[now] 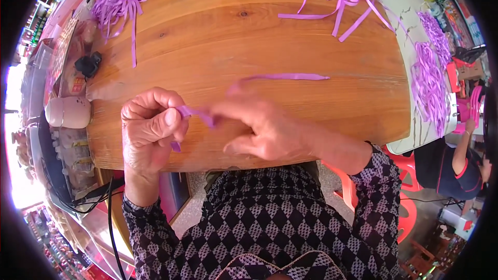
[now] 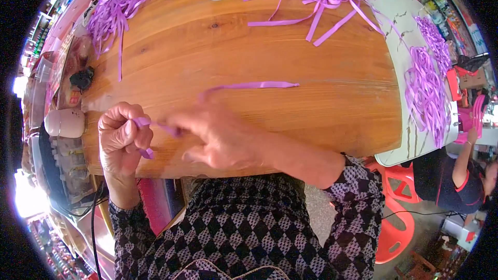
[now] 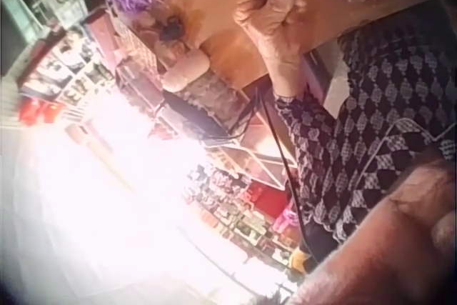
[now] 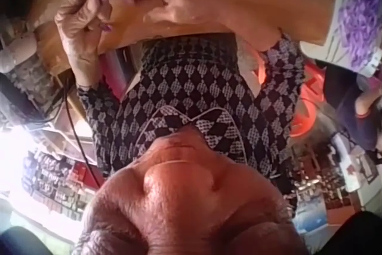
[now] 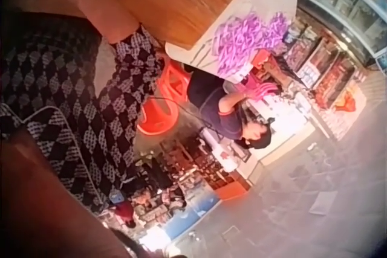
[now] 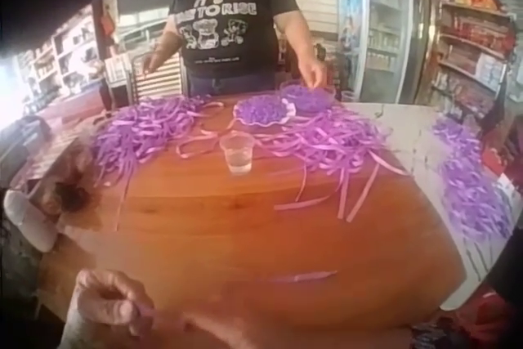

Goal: The person ties knots into a purple ribbon by hand, pulling the ribbon taut and repeatedly folding and looping it to create small knots along its length.

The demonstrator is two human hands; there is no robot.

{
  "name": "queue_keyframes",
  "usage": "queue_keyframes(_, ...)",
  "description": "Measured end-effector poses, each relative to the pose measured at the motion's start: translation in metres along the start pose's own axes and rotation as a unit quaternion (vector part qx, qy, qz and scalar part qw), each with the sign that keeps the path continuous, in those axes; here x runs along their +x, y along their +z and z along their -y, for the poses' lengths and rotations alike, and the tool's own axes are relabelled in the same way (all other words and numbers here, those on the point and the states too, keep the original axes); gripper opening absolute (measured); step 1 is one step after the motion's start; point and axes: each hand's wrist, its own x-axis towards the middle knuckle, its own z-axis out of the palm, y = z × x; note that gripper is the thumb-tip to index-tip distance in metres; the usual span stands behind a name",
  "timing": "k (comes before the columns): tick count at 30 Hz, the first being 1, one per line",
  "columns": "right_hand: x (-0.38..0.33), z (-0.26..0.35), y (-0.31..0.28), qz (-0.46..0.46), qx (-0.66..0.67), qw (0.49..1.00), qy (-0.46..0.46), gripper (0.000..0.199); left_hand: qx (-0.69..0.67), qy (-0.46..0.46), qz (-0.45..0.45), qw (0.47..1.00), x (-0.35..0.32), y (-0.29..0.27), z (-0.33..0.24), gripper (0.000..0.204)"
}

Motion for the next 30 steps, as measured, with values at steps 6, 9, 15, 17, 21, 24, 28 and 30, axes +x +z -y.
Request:
queue_keyframes(6,-0.015,0.015,-0.025,0.066,0.185,0.951,0.237,0.012,0.007,-0.013,0.021,1.0,0.005,-0.016,0.0,0.021)
queue_keyframes(9,-0.026,0.011,-0.026,-0.019,0.022,0.995,0.094,0.011,0.511,0.239,-0.038,0.825,0.009,0.002,0.009,0.04)
queue_keyframes(15,-0.029,0.016,-0.022,-0.081,-0.188,0.978,-0.03,0.021,0.156,-0.119,0.15,0.969,0.009,0.058,0.018,0.028)
queue_keyframes(17,-0.032,0.02,-0.022,-0.104,-0.216,0.97,-0.048,0.024,0.099,-0.172,0.153,0.968,0.008,0.05,0.026,0.024)
queue_keyframes(21,-0.041,0.019,-0.015,-0.121,-0.225,0.965,-0.066,0.026,0.094,-0.24,0.135,0.957,0.005,0.055,0.024,0.02)
queue_keyframes(24,-0.053,0.022,-0.028,-0.115,-0.229,0.965,-0.057,0.024,0.129,-0.22,0.136,0.957,-0.001,0.047,0.023,0.022)
queue_keyframes(28,-0.091,0.016,-0.092,-0.203,-0.262,0.939,0.09,0.016,0.164,-0.093,-0.056,0.98,0.004,-0.021,0.008,0.019)
queue_keyframes(30,-0.116,0.007,-0.123,-0.264,-0.219,0.925,0.163,0.012,0.122,-0.072,-0.04,0.989,0.003,-0.064,-0.001,0.021)
